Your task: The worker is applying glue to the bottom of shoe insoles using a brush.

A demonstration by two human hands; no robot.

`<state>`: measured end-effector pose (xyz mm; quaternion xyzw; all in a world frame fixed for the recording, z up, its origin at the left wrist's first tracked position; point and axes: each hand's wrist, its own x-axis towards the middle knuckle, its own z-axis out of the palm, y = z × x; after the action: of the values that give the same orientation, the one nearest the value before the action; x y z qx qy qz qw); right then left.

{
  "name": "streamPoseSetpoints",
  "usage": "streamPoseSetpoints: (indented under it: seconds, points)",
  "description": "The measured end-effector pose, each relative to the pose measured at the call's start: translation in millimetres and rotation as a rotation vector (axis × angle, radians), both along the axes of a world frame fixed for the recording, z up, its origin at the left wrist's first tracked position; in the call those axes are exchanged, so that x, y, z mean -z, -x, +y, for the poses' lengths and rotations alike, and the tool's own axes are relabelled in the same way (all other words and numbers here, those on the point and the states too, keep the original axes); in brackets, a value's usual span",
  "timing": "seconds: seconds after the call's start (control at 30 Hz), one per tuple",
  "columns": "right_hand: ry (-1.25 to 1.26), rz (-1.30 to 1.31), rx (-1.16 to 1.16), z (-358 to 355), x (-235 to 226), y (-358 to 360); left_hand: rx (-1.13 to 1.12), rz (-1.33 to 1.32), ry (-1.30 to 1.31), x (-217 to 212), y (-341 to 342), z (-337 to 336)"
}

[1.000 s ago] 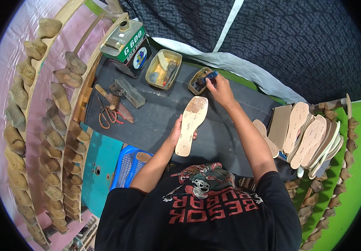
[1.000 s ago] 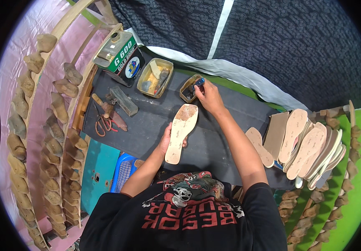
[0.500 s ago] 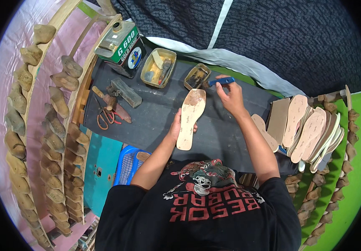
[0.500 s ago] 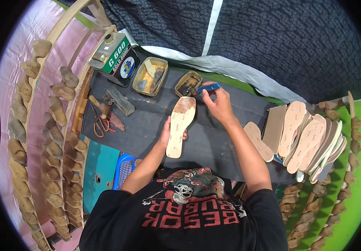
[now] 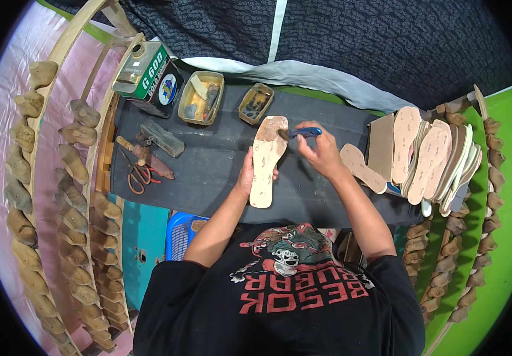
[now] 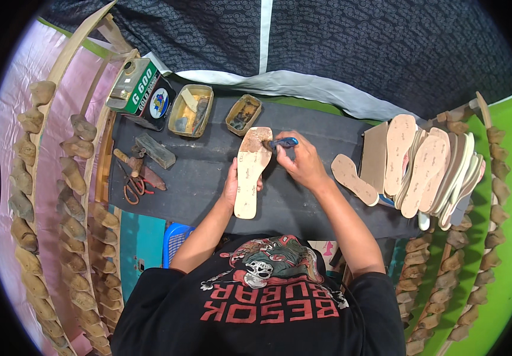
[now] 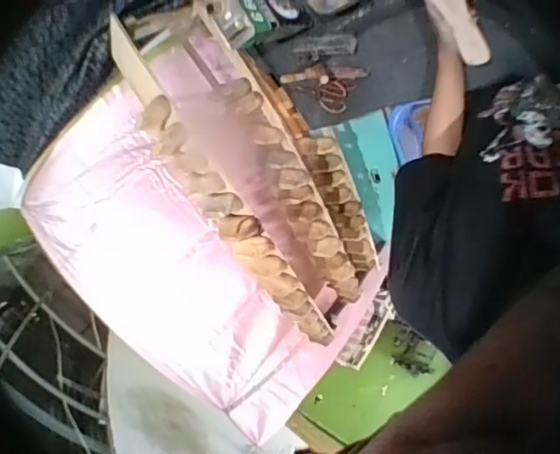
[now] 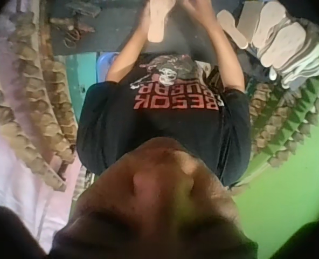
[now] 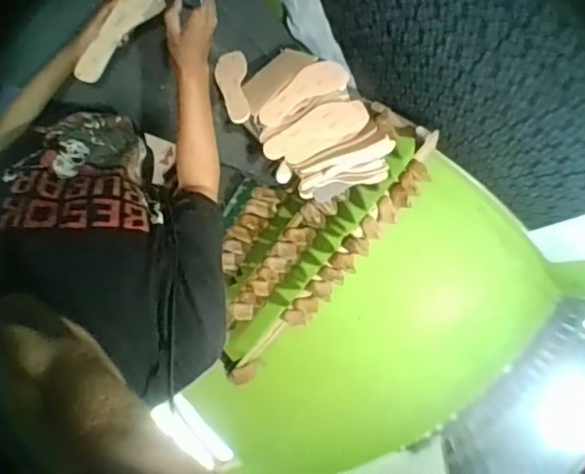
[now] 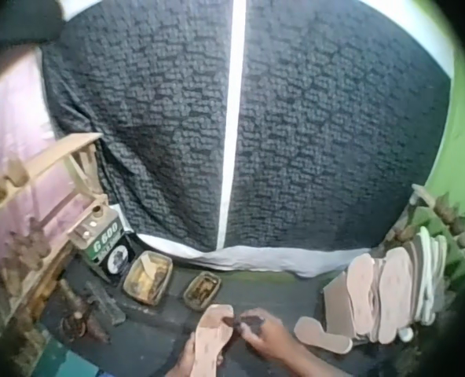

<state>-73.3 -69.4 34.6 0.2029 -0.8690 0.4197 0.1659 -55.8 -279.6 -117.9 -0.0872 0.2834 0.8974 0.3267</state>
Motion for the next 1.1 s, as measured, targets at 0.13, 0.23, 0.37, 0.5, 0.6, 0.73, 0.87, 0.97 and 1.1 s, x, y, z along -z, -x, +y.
streamPoseSetpoints:
  seconds: [0.13,0.23,0.37,0.5,0.6,0.73,0.87,0.97,1.1]
  points:
    - [-0.007,-0.002,0.027,11.3,-5.2,2.0,0.032,0.009,-0.014,-3.0,-7.0,5.1]
    - [-0.025,-0.004,0.011,13.3,-7.9,-2.6,0.053,0.021,-0.047,-1.5,-8.3,7.9]
    - [-0.064,-0.004,-0.022,9.9,-2.6,-17.2,0.043,-0.005,-0.032,-1.7,-9.7,13.8]
    - [-0.095,-0.071,-0.1,7.9,1.9,-24.6,0.047,-0.009,0.019,-6.2,-7.1,18.1]
    - [-0.106,-0.083,-0.08,14.7,-3.1,-15.1,0.06,-0.021,0.008,-4.8,-6.8,19.2]
    - [-0.1,-0.06,-0.043,20.9,-10.0,-6.5,0.092,-0.008,-0.016,-1.7,-10.7,21.9]
    - [-0.13,-0.132,-0.003,22.2,1.9,-12.2,0.104,-0.01,0.019,-1.4,-20.8,26.3]
    - [-0.107,-0.08,0.02,19.3,7.7,-23.1,0.082,-0.036,-0.013,5.0,-26.5,24.7]
    - [-0.048,-0.146,-0.051,15.8,6.9,-44.2,0.088,-0.102,-0.027,9.0,-27.3,23.1]
